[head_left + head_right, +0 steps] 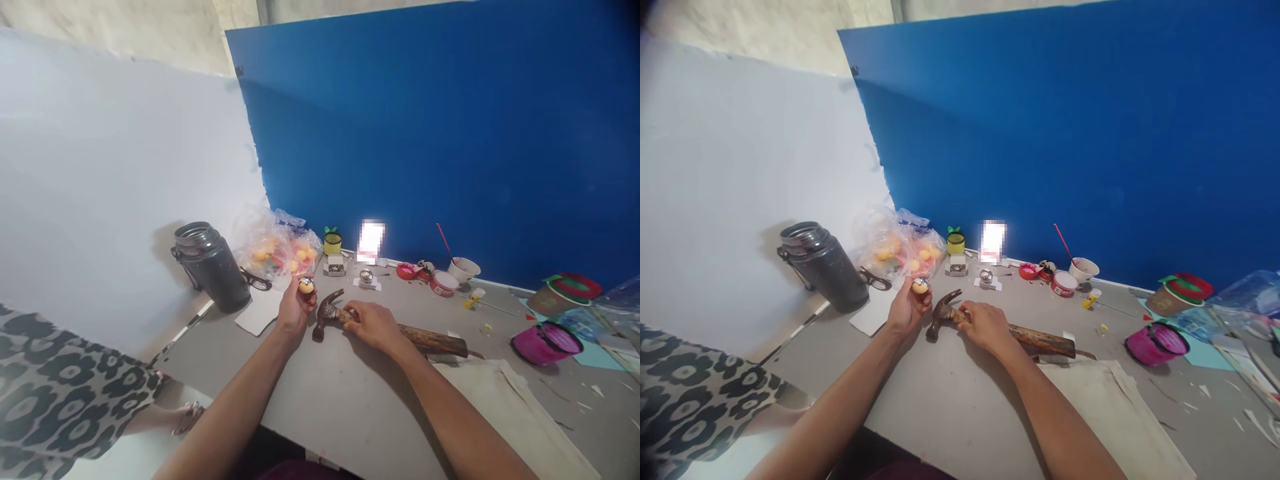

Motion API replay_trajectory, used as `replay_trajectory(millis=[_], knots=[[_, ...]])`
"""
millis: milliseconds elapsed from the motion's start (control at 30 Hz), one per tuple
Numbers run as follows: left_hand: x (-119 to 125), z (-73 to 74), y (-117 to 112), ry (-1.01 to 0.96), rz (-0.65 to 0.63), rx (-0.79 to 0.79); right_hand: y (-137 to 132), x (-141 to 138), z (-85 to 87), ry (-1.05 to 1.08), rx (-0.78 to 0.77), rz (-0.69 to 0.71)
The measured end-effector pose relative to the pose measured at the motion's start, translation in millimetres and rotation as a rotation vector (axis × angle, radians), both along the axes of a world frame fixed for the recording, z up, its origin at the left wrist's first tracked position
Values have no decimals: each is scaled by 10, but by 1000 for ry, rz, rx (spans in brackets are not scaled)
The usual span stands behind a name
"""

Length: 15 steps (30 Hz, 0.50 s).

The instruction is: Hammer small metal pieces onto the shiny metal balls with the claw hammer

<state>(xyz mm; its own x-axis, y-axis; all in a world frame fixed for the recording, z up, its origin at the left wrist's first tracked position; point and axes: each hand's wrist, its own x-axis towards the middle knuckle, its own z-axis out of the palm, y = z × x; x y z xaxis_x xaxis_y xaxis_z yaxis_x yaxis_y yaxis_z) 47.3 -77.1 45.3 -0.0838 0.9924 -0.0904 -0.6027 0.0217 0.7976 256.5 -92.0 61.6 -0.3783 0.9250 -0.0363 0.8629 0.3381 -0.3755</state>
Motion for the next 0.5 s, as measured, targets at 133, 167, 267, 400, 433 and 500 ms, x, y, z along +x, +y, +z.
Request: replay_trajectory(millis=[133,167,267,400,433,500], knots=[[17,17,9,6,3,-1,12,-19,-60,-35,39,41],[10,33,26,20,0,-1,16,-23,-70,-41,40,44],[-34,120,127,87,-28,1,25,-33,-96,-35,49,51],[-91,261,366,196,-32,-26,39,-43,-143,-16,54,65],[-97,287,435,233,-39,-36,44,-45,-159,-13,57,67],[-94,321,571,308,-64,-48,57,-51,-192,-12,61,70]])
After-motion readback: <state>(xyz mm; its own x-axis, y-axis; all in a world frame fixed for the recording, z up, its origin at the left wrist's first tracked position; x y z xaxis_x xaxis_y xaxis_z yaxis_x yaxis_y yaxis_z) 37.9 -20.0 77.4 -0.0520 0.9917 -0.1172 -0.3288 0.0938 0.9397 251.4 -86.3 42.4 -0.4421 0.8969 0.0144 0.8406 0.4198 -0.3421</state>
